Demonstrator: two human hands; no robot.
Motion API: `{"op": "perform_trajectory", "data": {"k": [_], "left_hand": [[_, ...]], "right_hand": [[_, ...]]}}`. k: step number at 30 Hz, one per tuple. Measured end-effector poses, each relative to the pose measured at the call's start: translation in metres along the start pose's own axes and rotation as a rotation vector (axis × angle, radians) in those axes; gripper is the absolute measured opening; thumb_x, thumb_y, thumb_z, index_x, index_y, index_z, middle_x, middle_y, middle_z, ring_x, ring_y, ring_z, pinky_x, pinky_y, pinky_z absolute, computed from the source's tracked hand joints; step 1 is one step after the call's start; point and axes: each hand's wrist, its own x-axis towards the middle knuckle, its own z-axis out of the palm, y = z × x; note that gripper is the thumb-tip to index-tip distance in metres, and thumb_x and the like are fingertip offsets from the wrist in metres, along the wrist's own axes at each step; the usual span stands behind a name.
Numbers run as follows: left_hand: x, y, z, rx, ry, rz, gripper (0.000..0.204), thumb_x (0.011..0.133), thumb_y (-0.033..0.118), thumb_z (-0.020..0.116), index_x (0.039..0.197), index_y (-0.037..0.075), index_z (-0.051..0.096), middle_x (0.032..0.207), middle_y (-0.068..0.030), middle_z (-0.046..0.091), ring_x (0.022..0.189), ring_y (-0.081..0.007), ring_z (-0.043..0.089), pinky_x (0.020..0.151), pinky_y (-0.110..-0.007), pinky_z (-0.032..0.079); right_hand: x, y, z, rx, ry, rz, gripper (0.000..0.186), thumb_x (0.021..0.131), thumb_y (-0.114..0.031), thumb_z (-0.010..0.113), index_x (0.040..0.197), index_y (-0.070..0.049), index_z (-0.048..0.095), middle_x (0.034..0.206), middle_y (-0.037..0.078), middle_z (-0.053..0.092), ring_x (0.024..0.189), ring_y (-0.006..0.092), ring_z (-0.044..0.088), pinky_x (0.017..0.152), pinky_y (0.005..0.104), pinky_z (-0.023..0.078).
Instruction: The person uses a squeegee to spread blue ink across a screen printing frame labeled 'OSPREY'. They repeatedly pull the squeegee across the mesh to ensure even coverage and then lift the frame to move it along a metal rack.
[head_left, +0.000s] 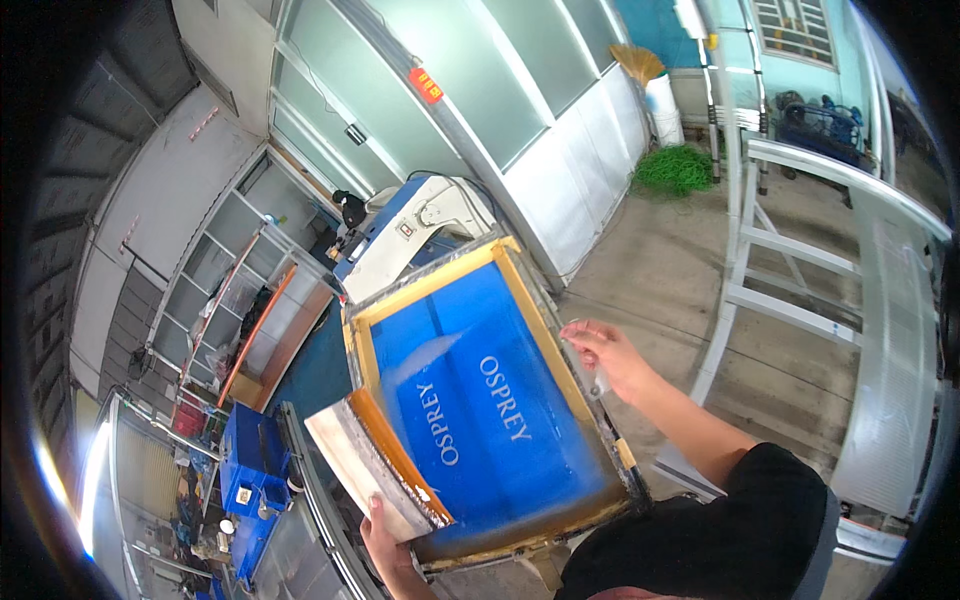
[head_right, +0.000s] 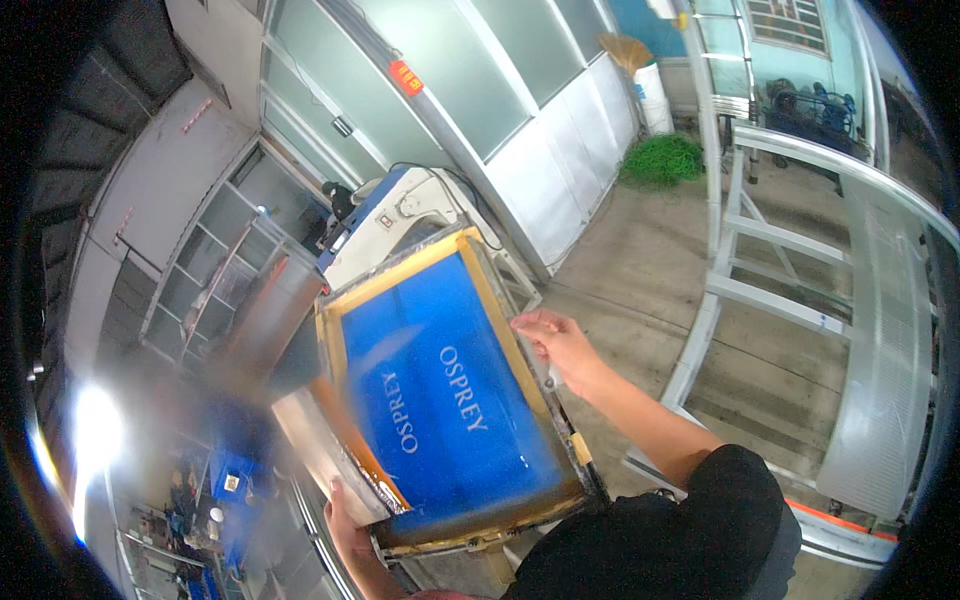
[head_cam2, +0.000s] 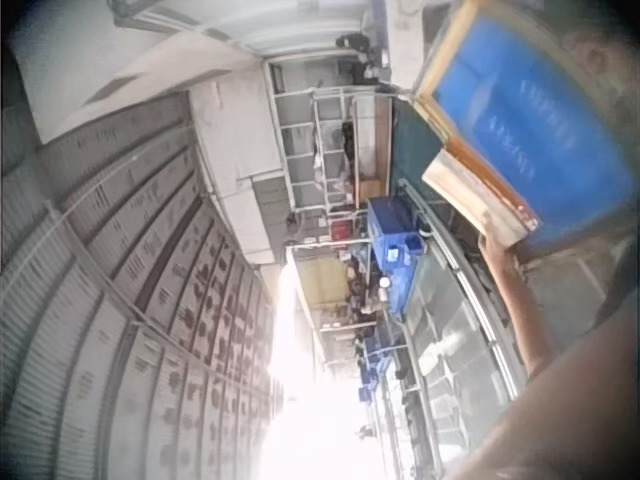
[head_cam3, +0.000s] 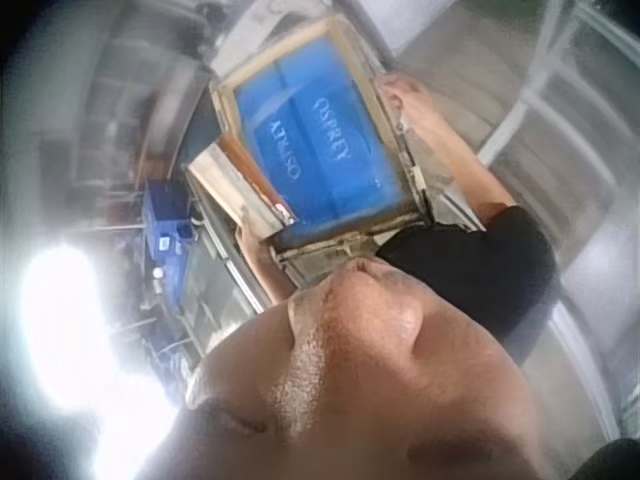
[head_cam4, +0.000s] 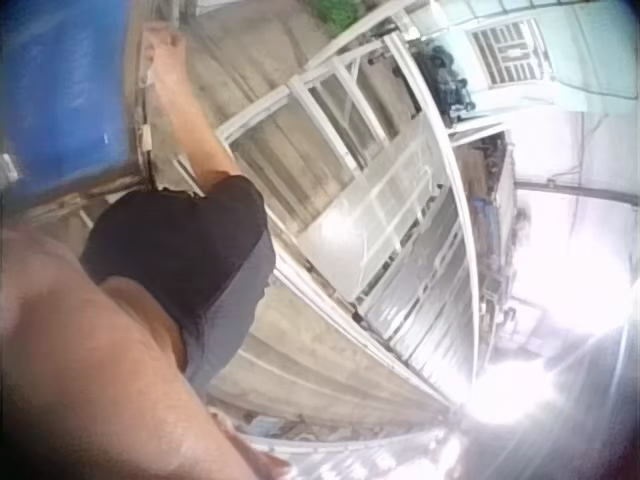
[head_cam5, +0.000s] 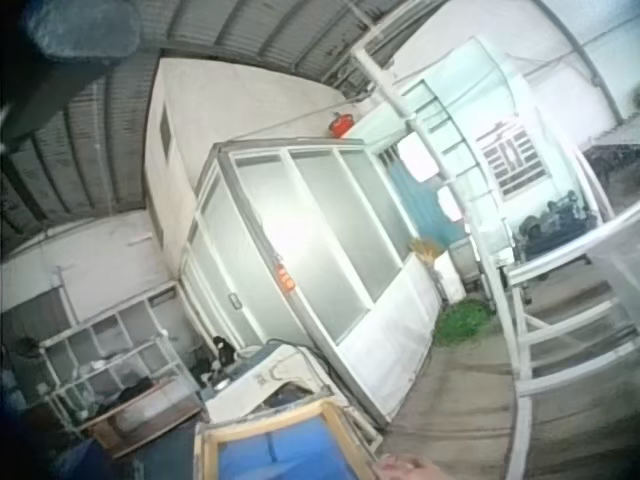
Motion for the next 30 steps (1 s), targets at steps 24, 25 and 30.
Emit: {"op": "perform_trajectory", "data": {"k": [24,25,30], "left_hand": [[0.277,-0.024,0.074,-0.046,-0.671,-0.075,0.086,0.088,0.046,0.076,0.145,-0.008,0.040,0.143,-0.0198,0.050,0.128,-0.0318,0.053,0.106,-0.047,0.045],[0.268,-0.025,0.058,-0.012,-0.667,-0.022,0.086,0.088,0.046,0.076,0.145,-0.008,0.041,0.141,-0.0198,0.051,0.127,-0.0314,0.053,0.106,-0.046,0.046],[0.208,-0.023,-0.036,-0.184,-0.625,-0.087,0.079,0.088,0.039,0.078,0.140,-0.011,0.044,0.136,-0.0179,0.056,0.120,-0.0282,0.059,0.102,-0.041,0.049]], "right_hand": [[-0.038,0.013,0.078,-0.233,0.657,-0.347,0.022,0.098,-0.026,0.063,0.109,-0.009,0.071,0.080,-0.008,0.056,0.067,0.0050,0.045,0.061,0.0220,0.035],[-0.046,0.017,0.074,-0.264,0.677,-0.334,0.024,0.098,-0.027,0.064,0.110,-0.008,0.072,0.079,-0.007,0.056,0.066,0.0054,0.045,0.059,0.0227,0.034],[-0.133,0.060,0.110,-0.102,0.651,-0.307,0.025,0.097,-0.026,0.066,0.111,-0.006,0.073,0.074,-0.009,0.048,0.064,0.0040,0.040,0.058,0.0217,0.030]]}}
